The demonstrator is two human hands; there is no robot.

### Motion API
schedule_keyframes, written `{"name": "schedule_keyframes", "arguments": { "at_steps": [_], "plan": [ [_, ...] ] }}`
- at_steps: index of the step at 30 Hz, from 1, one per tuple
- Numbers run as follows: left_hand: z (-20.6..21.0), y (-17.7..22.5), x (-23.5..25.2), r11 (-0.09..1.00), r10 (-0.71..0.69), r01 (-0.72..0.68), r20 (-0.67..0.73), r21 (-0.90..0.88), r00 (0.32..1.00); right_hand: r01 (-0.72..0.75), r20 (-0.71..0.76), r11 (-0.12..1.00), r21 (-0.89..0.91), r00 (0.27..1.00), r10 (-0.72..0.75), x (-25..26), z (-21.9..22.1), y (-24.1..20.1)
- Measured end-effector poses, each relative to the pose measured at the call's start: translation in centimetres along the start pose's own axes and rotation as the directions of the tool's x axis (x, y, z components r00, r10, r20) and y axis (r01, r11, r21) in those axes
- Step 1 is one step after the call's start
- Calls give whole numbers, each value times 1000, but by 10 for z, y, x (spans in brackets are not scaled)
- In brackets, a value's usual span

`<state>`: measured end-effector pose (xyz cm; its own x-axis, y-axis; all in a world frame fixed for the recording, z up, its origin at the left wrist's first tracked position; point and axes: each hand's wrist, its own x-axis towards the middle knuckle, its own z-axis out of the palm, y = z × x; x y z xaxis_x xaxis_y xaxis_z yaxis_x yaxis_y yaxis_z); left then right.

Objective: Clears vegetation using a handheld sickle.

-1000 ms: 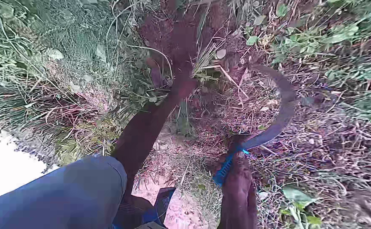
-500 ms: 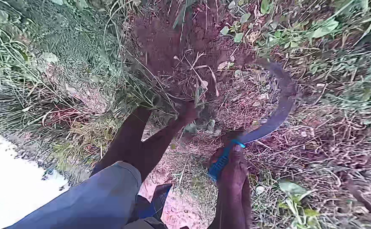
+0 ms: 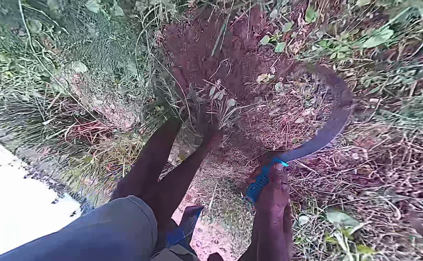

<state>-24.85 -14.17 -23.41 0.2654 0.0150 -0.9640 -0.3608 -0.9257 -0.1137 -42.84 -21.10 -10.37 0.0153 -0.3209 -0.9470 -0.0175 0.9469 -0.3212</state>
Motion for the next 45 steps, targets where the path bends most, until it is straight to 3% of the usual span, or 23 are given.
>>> {"name": "schedule_keyframes", "arguments": {
  "at_steps": [2, 4, 5, 9, 17, 20, 23, 25, 29, 33, 37, 45],
  "plan": [
    [8, -11, -15, 989, 27, -53, 181, 140, 983, -31, 28, 999, 26, 999, 30, -3, 5, 1],
    [7, -14, -22, 903, 97, -262, 433, 340, 896, -42, 20, 999, 26, 999, 42, -3, 6, 0],
    [3, -14, -27, 869, 119, -322, 473, 376, 873, -48, 12, 999, 18, 999, 48, -3, 6, -1],
    [-3, -13, -44, 926, 142, -259, 384, 274, 912, -55, 36, 998, -44, 998, 57, -5, 10, 5],
    [-4, -22, -71, 894, 67, -260, 464, 366, 883, -83, 39, 990, -112, 995, 88, -5, 14, 3],
    [-2, -10, -67, 890, 174, -305, 365, 339, 914, -93, 36, 991, -97, 995, 96, -4, 15, 5],
    [-1, 8, -28, 837, 384, -398, 114, 376, 916, -87, 35, 990, -110, 995, 91, -4, 12, 12],
    [-10, 23, 9, 807, 447, -400, -7, 434, 895, -82, 55, 991, -104, 995, 88, -3, 10, 15],
    [-40, 41, 53, 709, 481, -429, 61, 560, 874, -115, 60, 985, -125, 990, 124, -4, 8, 15],
    [-71, 39, 82, 604, 591, -419, -29, 678, 806, -116, 75, 985, -131, 989, 126, -5, 6, 14],
    [-95, 41, 100, 638, 419, -261, -42, 725, 907, -104, 74, 982, -158, 990, 117, -6, 6, 13],
    [-97, 33, 84, 786, 219, -153, -39, 599, 975, -153, 85, 976, -153, 982, 167, -6, 9, 15]
  ]
}}
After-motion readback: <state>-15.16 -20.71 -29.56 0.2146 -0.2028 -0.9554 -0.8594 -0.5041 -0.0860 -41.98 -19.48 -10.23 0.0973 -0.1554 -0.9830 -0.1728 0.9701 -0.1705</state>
